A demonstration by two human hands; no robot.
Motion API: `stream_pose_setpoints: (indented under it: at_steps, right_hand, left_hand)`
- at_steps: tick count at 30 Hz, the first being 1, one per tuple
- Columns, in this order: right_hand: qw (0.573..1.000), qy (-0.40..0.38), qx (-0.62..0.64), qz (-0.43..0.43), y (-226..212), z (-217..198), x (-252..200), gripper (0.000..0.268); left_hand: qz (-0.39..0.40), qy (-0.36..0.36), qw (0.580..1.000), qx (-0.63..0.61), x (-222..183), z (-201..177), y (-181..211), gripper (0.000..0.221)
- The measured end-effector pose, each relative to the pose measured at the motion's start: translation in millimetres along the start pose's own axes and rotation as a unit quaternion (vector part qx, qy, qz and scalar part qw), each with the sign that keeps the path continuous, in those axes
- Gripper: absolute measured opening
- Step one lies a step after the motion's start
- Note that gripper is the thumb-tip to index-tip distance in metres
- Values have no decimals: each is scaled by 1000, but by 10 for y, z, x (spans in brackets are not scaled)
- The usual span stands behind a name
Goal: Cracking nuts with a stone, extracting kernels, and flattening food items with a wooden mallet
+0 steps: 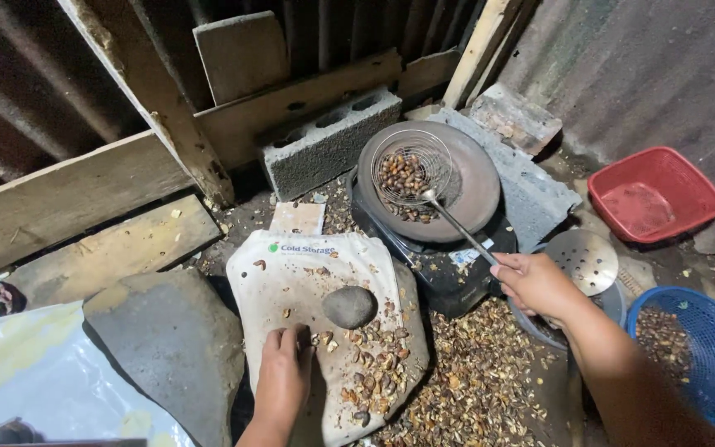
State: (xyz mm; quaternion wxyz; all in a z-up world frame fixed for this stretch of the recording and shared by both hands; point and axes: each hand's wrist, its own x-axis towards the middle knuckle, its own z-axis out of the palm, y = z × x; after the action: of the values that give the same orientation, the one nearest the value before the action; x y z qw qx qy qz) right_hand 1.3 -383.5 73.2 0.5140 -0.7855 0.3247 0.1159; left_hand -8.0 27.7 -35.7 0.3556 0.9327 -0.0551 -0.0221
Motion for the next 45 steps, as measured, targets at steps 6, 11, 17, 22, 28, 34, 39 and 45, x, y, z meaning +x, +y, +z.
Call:
stream_pose_setpoints:
  at_steps: [6, 11, 17, 22, 28, 34, 39, 45]
  right_hand:
    - [1000, -4, -8, 21, -4, -6, -75, 45]
    - [991, 6, -117, 58, 210, 71, 153, 41]
    - [789, 206, -508, -278, -350, 704, -427, 30]
    - [747, -170, -322, -557, 278, 2106, -833, 41]
    - [631, -271, -512, -516, 870, 2436, -585, 32]
    - [691, -12, -508, -515, 1278, 1662, -336, 25]
    - [746, 51, -388, -538, 913, 1735, -128, 24]
    - [750, -11, -365, -551, 862, 1769, 271, 9]
  left_hand:
    - [35, -5, 999, 33, -35, 117, -160, 39]
    - [102, -146, 982, -62, -302, 186, 49, 25]
    - [143, 20, 990, 3, 157, 116, 548, 31]
    - [87, -214, 973, -17, 954, 234, 488, 52]
    - [170, -243, 934, 198, 928, 424, 356, 88]
    - [89, -151, 980, 92, 561, -209, 389, 85]
    - [74, -139, 980, 125, 360, -439, 222, 85]
    - [46, -152, 978, 134, 160, -528, 120, 88]
